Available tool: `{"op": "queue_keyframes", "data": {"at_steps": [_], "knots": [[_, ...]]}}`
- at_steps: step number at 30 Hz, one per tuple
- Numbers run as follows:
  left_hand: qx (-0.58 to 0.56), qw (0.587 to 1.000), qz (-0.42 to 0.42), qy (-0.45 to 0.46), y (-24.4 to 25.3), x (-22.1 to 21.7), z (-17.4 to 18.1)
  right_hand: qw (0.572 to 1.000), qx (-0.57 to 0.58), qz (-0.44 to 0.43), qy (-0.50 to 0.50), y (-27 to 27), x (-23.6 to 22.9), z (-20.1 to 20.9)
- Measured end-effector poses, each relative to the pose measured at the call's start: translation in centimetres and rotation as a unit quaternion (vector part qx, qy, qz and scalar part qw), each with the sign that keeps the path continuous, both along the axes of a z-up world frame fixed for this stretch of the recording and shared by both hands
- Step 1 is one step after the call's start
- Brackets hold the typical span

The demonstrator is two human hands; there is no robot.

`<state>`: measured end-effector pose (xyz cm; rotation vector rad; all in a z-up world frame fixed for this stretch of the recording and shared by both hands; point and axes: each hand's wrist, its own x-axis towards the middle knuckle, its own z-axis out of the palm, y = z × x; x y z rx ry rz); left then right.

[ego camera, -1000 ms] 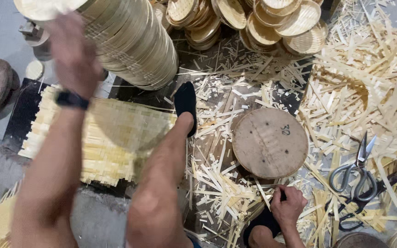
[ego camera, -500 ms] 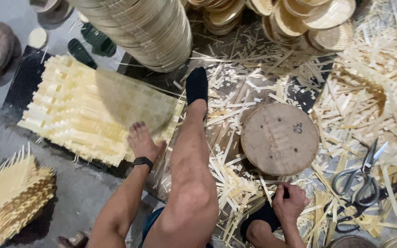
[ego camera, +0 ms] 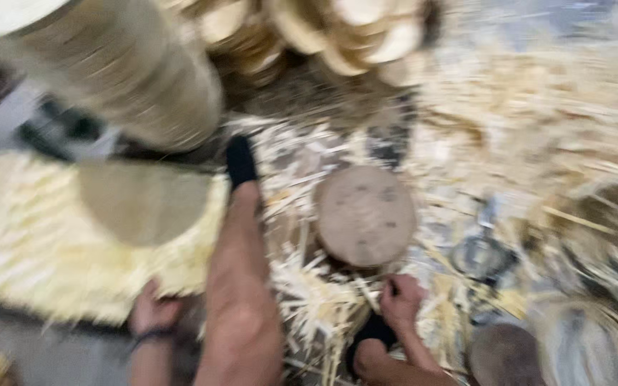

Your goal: The person places a circular bamboo rim onto a woven bamboo mat, weaves the mat strips around the rim, and trims the excess strips using shears.

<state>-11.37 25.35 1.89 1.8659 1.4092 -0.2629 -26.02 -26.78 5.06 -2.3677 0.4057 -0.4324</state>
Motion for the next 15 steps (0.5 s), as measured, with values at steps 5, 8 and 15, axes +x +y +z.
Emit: {"op": "queue_keyframes", "data": {"at_steps": [5,8,15], "knots": [[-0.069,0.988,-0.125,-0.061,-10.3,11.2,0.3,1.0,0.002,-0.009,0.018,-0.1,-0.2,1.6],[-0.107,0.972,-0.188,-0.091,-16.0,15.6,2.2,1.0,0.012,-0.015,0.02,-0.4,-0.4,3.0],[-0.162,0.94,-0.264,-0.143,-22.7,16.4,12.1,0.987,0.123,-0.104,-0.024,-2.8,0.5,4.4]]}}
